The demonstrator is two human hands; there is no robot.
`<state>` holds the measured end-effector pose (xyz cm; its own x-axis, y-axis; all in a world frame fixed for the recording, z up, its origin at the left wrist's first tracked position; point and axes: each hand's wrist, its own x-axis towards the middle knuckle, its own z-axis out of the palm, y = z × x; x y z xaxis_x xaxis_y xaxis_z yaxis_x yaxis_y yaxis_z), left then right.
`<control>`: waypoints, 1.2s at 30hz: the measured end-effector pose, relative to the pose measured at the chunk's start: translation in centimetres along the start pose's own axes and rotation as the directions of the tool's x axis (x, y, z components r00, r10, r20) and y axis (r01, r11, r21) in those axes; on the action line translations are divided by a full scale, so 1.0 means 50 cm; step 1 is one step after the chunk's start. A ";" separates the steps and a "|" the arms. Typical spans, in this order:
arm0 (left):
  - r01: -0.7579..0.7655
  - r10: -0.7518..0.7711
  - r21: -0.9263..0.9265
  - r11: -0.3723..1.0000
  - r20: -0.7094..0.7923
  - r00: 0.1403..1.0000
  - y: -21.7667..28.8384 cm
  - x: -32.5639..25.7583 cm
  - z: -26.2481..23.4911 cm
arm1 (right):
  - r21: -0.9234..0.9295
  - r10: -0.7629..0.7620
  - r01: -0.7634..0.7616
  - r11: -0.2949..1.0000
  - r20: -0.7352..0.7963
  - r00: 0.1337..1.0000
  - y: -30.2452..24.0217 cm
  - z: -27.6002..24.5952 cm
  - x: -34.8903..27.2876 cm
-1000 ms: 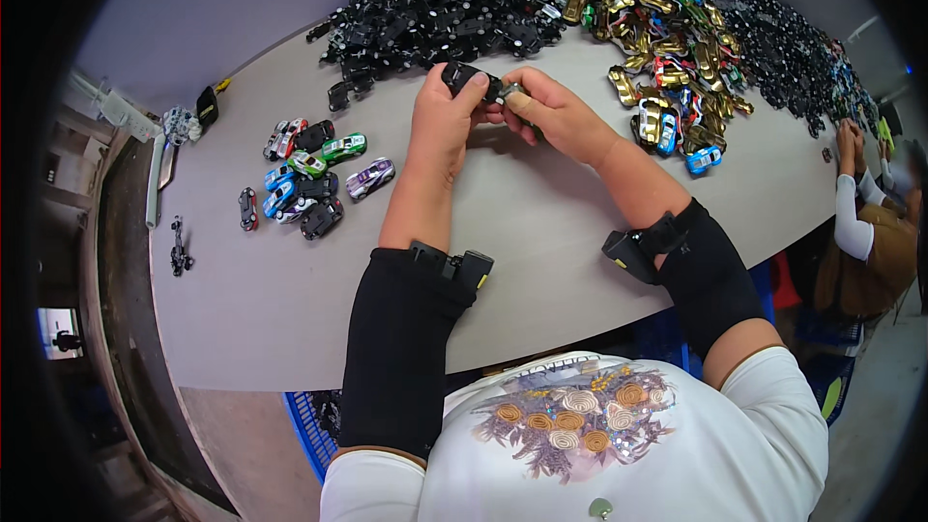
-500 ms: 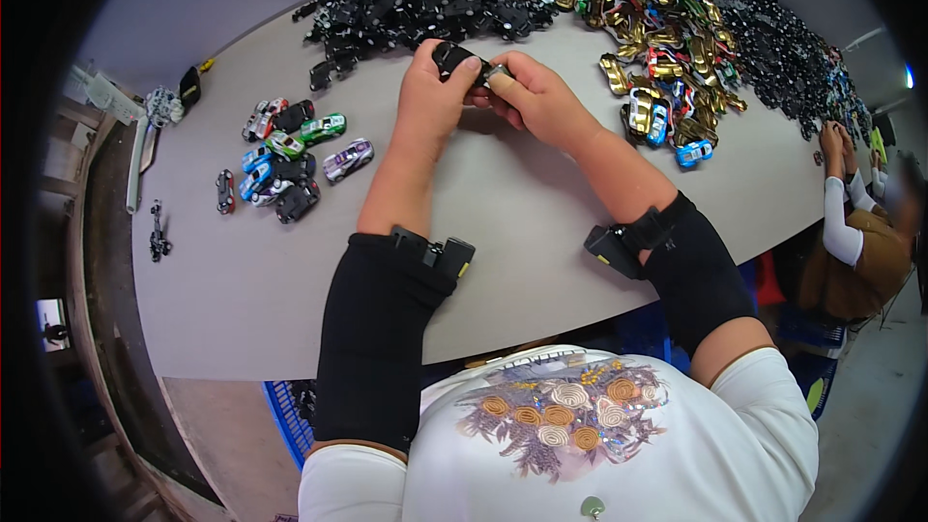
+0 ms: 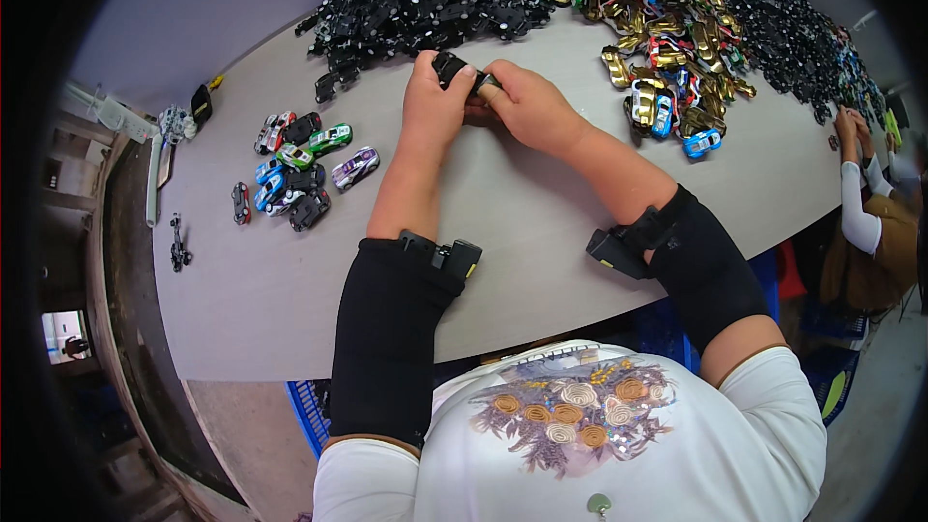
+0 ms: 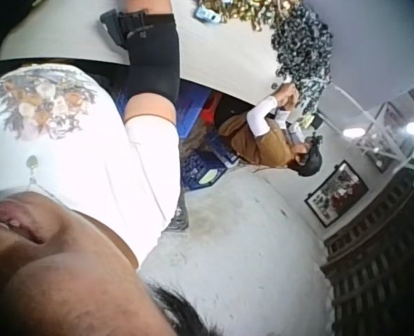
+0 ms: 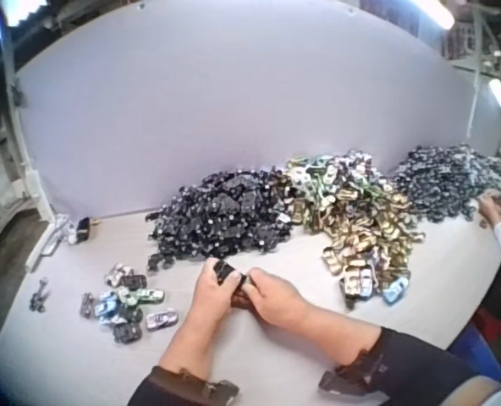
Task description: Inspecting and assembling small toy cars at a table.
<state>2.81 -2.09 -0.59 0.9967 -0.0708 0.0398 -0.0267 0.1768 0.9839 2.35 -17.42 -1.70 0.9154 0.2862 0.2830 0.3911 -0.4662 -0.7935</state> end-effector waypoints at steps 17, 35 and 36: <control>0.074 -0.134 0.231 0.970 0.256 0.957 0.003 -0.027 0.009 | 0.334 0.146 -0.195 0.922 0.167 0.975 -0.033 -0.089 0.013; -0.025 -0.100 0.518 0.855 0.212 0.972 -0.029 0.004 -0.002 | -0.359 -0.197 0.182 0.915 -0.005 0.980 -0.034 -0.042 0.007; -0.109 -0.023 0.545 0.831 0.229 0.973 -0.042 0.008 -0.009 | -0.384 -0.177 0.155 0.910 -0.023 0.984 -0.039 -0.036 0.004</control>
<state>3.32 -2.04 -2.71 0.9530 -0.2979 0.0558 -0.1722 -0.3807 0.9085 1.94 -17.94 0.85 0.8338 0.3448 0.4312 0.5341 -0.7016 -0.4717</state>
